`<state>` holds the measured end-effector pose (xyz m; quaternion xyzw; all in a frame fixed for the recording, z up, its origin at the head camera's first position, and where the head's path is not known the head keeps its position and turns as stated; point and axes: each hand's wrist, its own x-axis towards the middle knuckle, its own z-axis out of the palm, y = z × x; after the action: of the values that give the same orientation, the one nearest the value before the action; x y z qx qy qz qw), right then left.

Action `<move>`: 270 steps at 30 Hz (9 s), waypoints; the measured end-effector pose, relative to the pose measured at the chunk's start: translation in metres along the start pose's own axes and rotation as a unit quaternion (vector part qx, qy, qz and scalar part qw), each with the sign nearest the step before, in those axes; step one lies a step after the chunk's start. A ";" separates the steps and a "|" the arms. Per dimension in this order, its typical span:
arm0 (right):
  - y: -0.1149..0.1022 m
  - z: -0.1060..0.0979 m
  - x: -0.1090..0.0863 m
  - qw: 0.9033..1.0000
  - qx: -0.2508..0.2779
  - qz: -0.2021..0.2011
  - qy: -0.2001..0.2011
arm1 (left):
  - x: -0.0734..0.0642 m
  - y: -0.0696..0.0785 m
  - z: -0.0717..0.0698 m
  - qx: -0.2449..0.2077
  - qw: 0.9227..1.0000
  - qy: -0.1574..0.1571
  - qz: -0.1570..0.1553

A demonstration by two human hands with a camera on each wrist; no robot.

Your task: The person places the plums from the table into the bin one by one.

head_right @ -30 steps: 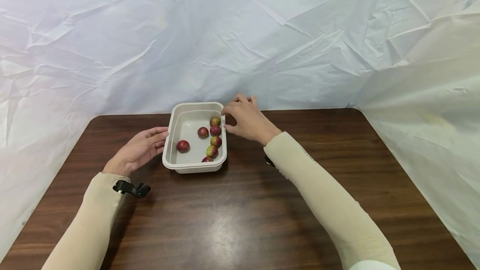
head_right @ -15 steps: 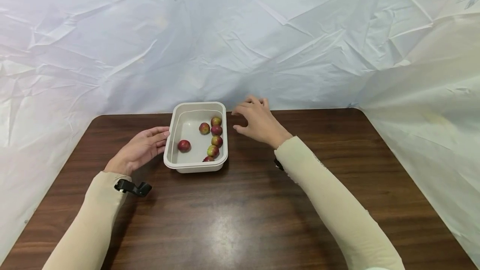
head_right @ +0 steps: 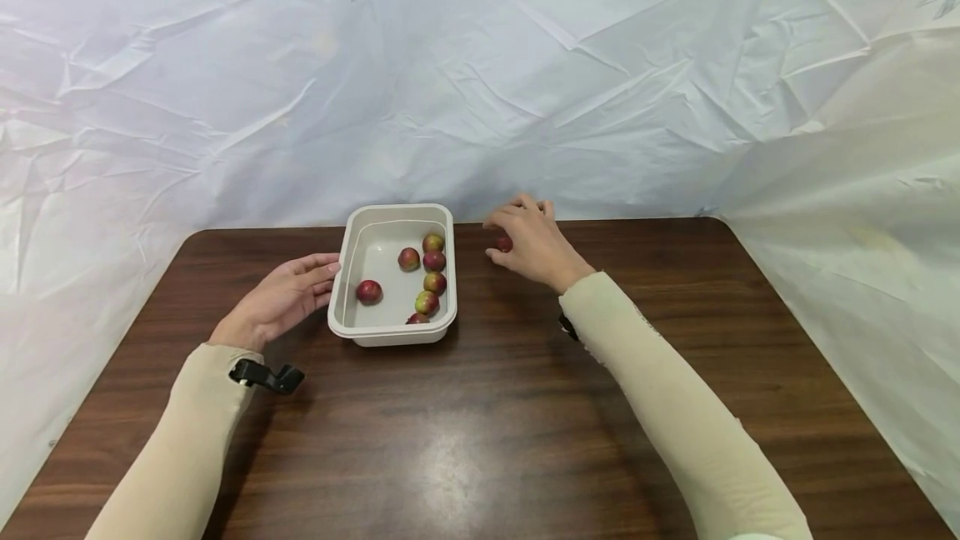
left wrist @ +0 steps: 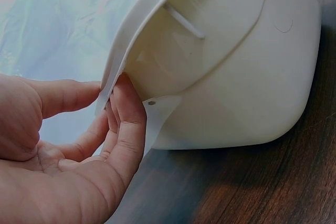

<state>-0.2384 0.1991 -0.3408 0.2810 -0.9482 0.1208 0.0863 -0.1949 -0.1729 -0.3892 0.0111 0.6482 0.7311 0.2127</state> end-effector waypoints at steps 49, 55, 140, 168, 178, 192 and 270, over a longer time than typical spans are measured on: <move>0.056 0.025 -0.011 0.989 0.016 0.121 -0.078 | -0.003 0.002 0.007 -0.005 1.000 -0.001 -0.003; 0.061 0.026 -0.013 0.988 0.017 0.126 -0.087 | -0.003 0.002 0.007 -0.004 1.000 0.000 -0.007; -0.060 -0.018 0.028 0.995 -0.033 -0.088 -0.026 | 0.000 0.003 0.003 0.001 1.000 -0.003 -0.005; -0.091 0.021 0.055 0.988 -0.014 -0.094 -0.125 | 0.001 0.000 0.001 0.004 1.000 -0.001 -0.002; -0.096 0.033 0.057 0.984 -0.039 -0.104 -0.140 | 0.001 0.000 0.002 0.005 1.000 0.000 -0.002; -0.095 0.040 0.054 0.981 -0.049 -0.096 -0.162 | 0.004 0.000 0.007 0.000 1.000 -0.005 0.006; 0.031 0.025 0.010 0.993 -0.041 0.052 -0.093 | -0.002 0.001 0.008 0.010 1.000 -0.004 0.003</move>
<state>-0.2662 0.2122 -0.3676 0.2372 -0.9696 0.0598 0.0031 -0.1908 -0.1659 -0.3862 0.0181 0.6547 0.7251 0.2126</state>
